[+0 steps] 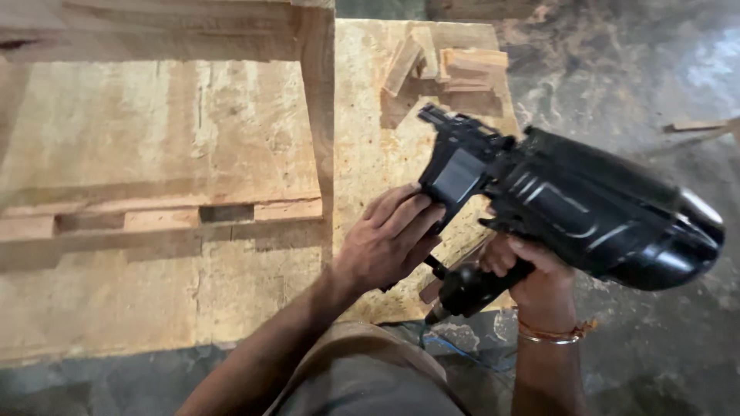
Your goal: The person assembles wooden frames on a workbench. They position wooden slats and boards against a frame base, hold them aligned, and drive nails using a pneumatic nail gun, repeating the process for multiple frame sections and repositioning pieces as needed.
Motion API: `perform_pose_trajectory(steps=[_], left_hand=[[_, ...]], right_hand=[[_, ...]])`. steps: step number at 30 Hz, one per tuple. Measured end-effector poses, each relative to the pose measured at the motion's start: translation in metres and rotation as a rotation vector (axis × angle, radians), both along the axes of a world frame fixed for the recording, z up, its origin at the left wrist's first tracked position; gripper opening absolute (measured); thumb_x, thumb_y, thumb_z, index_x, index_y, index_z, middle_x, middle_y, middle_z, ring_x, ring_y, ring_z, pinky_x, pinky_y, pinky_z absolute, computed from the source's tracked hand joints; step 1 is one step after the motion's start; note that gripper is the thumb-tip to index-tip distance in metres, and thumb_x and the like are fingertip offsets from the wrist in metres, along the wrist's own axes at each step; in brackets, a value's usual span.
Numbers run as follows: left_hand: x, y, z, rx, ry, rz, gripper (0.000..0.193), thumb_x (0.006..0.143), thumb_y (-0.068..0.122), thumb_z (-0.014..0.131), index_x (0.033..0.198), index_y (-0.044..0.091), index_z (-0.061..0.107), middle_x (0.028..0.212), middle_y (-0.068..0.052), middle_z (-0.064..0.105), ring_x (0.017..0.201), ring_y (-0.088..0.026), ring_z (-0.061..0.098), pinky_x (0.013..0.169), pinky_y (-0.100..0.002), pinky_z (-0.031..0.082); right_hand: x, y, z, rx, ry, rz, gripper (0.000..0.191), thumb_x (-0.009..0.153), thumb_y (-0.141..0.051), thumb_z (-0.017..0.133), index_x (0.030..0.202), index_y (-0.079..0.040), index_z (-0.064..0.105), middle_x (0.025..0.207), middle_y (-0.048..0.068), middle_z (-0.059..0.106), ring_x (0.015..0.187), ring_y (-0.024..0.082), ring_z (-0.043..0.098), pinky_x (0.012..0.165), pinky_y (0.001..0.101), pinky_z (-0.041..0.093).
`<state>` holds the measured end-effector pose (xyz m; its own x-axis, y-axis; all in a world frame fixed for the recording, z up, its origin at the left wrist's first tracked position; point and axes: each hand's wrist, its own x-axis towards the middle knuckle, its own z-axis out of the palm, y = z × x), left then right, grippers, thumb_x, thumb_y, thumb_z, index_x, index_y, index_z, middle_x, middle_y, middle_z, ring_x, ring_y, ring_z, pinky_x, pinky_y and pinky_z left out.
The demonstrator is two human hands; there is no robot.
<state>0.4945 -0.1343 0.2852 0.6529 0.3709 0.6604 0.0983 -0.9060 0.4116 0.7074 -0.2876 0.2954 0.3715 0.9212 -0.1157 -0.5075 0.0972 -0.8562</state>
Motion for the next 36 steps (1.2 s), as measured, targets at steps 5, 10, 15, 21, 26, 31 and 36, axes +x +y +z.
perform_pose_trajectory(steps=[5,10,15,21,26,31,36], left_hand=[[0.005,-0.015,-0.030,-0.019,0.044,0.108,0.046,0.088,0.028,0.075,0.128,0.012,0.061,0.130,-0.010,0.056,0.136,-0.034,0.045,0.115,-0.052,0.035],[-0.041,-0.040,-0.097,-0.358,0.131,0.044,0.043,0.089,0.021,0.075,0.128,0.009,0.061,0.131,-0.013,0.056,0.126,-0.038,0.054,0.105,-0.048,0.046],[-0.067,-0.053,-0.152,-0.588,0.156,0.139,0.038,0.088,0.018,0.077,0.122,0.008,0.062,0.129,-0.014,0.058,0.115,-0.041,0.062,0.093,-0.046,0.055],[-0.074,-0.052,-0.166,-0.865,0.375,0.237,0.041,0.083,0.017,0.076,0.119,0.008,0.059,0.126,-0.015,0.056,0.109,-0.039,0.061,0.085,-0.048,0.052],[-0.066,-0.048,-0.160,-0.819,0.421,0.288,0.036,0.081,0.016,0.078,0.113,0.010,0.063,0.119,-0.013,0.058,0.111,-0.038,0.061,0.087,-0.048,0.052],[-0.060,-0.046,-0.151,-0.818,0.474,0.294,0.038,0.080,0.016,0.078,0.115,0.010,0.063,0.121,-0.015,0.057,0.110,-0.041,0.059,0.091,-0.050,0.049],[-0.059,-0.046,-0.153,-0.819,0.485,0.306,0.040,0.076,0.017,0.079,0.111,0.009,0.062,0.122,-0.015,0.057,0.111,-0.041,0.058,0.092,-0.050,0.050]], right_hand=[[0.013,0.012,-0.018,-0.093,0.077,-0.027,0.046,0.089,-0.022,0.064,0.127,0.003,0.062,0.068,0.002,0.046,0.063,0.018,0.048,0.066,0.0365,0.043],[0.022,0.032,-0.096,-0.151,0.458,0.069,0.038,0.092,-0.021,0.063,0.124,0.001,0.063,0.066,0.000,0.044,0.062,0.016,0.047,0.067,0.0358,0.044],[0.012,0.050,-0.194,-0.276,0.627,0.089,0.028,0.095,-0.021,0.063,0.115,-0.001,0.060,0.067,-0.001,0.045,0.063,0.015,0.048,0.068,0.0364,0.045],[-0.013,0.064,-0.243,-0.447,0.865,0.128,0.024,0.092,-0.020,0.059,0.105,0.000,0.061,0.067,0.000,0.046,0.064,0.015,0.049,0.066,0.0322,0.045],[-0.018,0.065,-0.242,-0.507,0.857,0.065,0.032,0.086,-0.020,0.063,0.109,0.001,0.063,0.067,0.003,0.053,0.064,0.017,0.053,0.066,0.0335,0.048],[-0.026,0.057,-0.229,-0.843,0.008,-0.142,0.038,0.089,-0.024,0.075,0.110,0.007,0.066,0.085,0.007,0.063,0.077,0.025,0.057,0.070,0.0415,0.045],[-0.098,0.028,-0.197,-0.798,-1.069,-0.088,0.045,0.083,-0.021,0.067,0.125,-0.007,0.064,0.126,0.018,0.062,0.121,0.033,0.059,0.106,0.0424,0.047]])
